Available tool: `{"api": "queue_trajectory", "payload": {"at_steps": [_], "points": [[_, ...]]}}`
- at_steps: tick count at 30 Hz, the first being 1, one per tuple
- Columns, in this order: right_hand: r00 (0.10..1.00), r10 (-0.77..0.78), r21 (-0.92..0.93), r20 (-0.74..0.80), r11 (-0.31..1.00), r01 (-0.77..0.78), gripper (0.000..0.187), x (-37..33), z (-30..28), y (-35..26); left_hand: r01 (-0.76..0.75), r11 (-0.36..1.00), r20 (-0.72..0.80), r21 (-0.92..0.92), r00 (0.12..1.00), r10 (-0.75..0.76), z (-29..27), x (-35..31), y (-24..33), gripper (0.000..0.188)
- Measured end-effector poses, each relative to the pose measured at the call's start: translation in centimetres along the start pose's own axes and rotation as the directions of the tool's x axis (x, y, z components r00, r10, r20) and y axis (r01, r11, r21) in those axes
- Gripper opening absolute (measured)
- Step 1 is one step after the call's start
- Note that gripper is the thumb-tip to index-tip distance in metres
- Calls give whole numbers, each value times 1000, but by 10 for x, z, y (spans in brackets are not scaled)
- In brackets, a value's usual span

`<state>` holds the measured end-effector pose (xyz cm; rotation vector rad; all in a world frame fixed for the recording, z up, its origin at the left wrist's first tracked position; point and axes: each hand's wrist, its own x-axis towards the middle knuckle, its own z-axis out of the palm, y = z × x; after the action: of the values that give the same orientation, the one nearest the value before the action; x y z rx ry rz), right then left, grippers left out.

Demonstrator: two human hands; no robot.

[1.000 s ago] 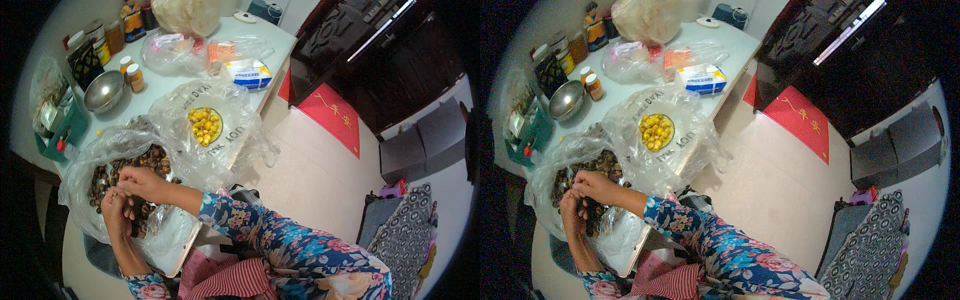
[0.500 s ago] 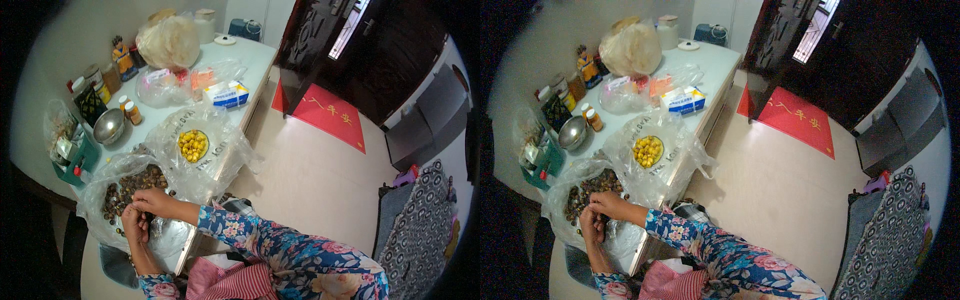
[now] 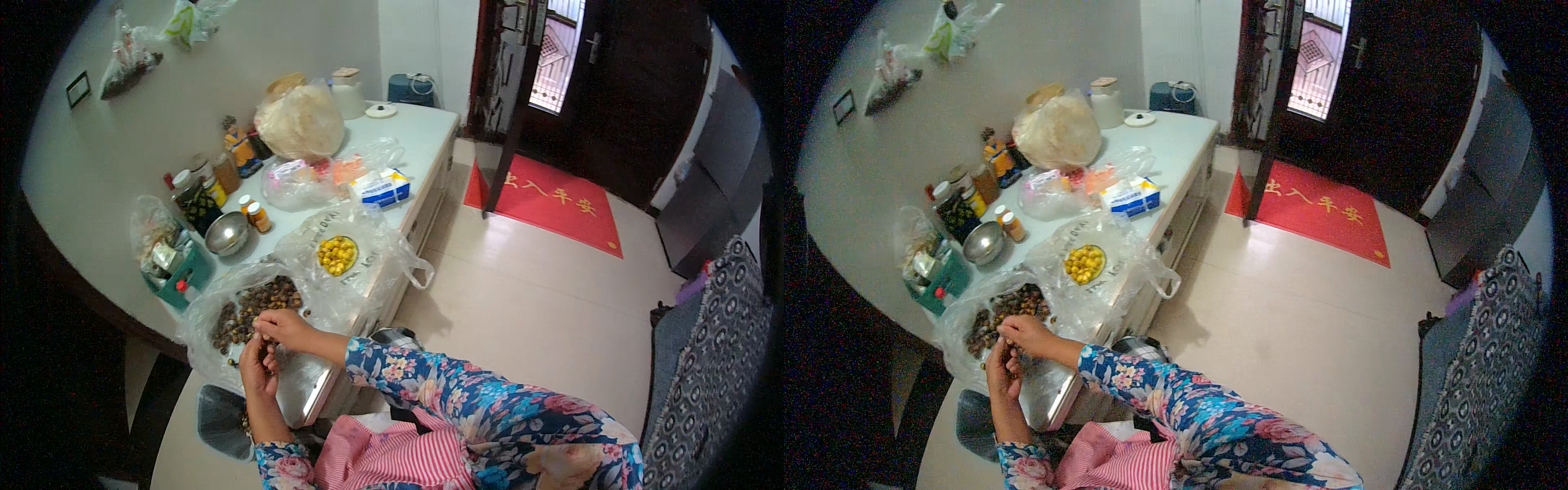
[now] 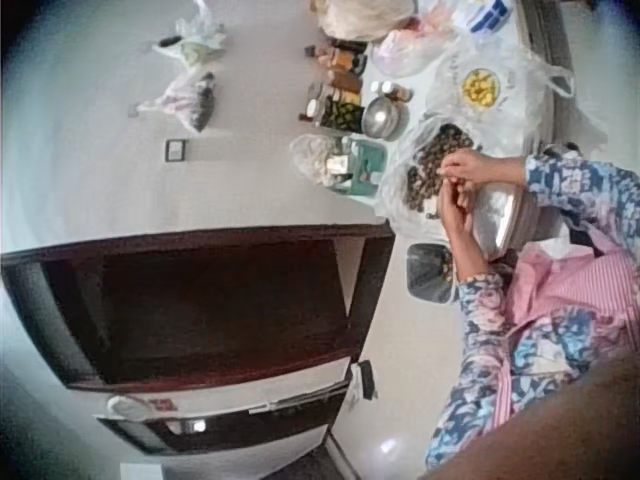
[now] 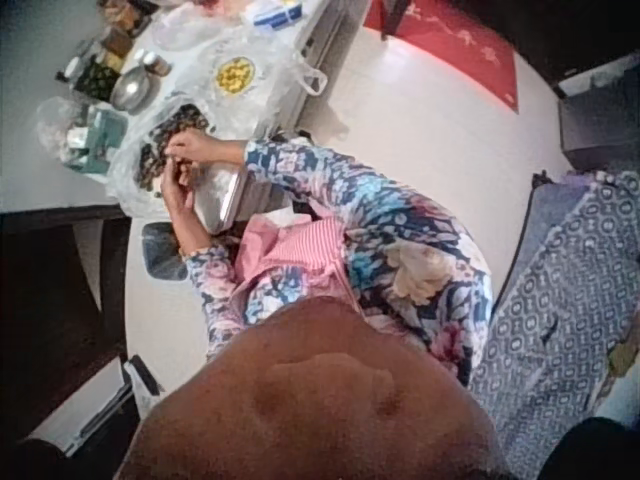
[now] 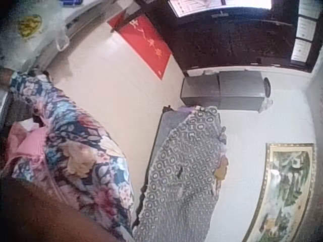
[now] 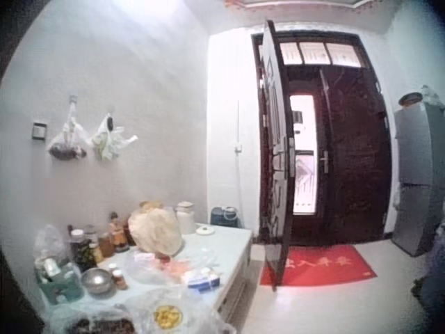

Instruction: The person sits at a table and peels chestnuts by hand. They remove the outer shell and inner skin from each chestnut, placing the peeled nuts into a plastic bag and discarding the shells into a nearby bin.

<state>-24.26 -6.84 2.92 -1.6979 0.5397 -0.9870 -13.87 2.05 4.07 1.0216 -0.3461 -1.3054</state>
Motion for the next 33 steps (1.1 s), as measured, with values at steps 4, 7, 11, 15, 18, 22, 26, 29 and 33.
{"api": "queue_trajectory", "payload": {"at_steps": [4,7,11,15,18,22,26,29,33], "points": [[999,-37,92,18,995,35,27,6,12,-9,-21,998,20,-54,1000,22,-3,-7,15,18],[997,-21,145,68,989,11,25,14,19,-7,-26,995,64,-95,997,32,-5,-4,22,16],[965,209,285,155,926,-247,18,26,27,7,-5,989,74,-149,997,17,-15,10,30,12],[941,293,427,170,839,-338,21,30,29,13,-22,988,73,-151,997,33,-26,25,28,11],[921,345,280,179,880,-384,23,32,31,10,-32,994,57,-109,998,38,-35,29,28,12],[897,389,304,208,846,-437,22,34,37,8,-26,999,19,-45,999,27,-44,31,34,8],[893,411,309,186,838,-450,21,36,40,16,13,998,-21,68,1000,-11,-46,41,37,9],[896,407,276,179,853,-442,19,36,39,24,22,993,-56,113,998,-16,-46,43,34,8],[948,288,162,136,937,-308,18,36,40,31,-11,1000,-83,21,996,13,-47,46,28,4]]}}
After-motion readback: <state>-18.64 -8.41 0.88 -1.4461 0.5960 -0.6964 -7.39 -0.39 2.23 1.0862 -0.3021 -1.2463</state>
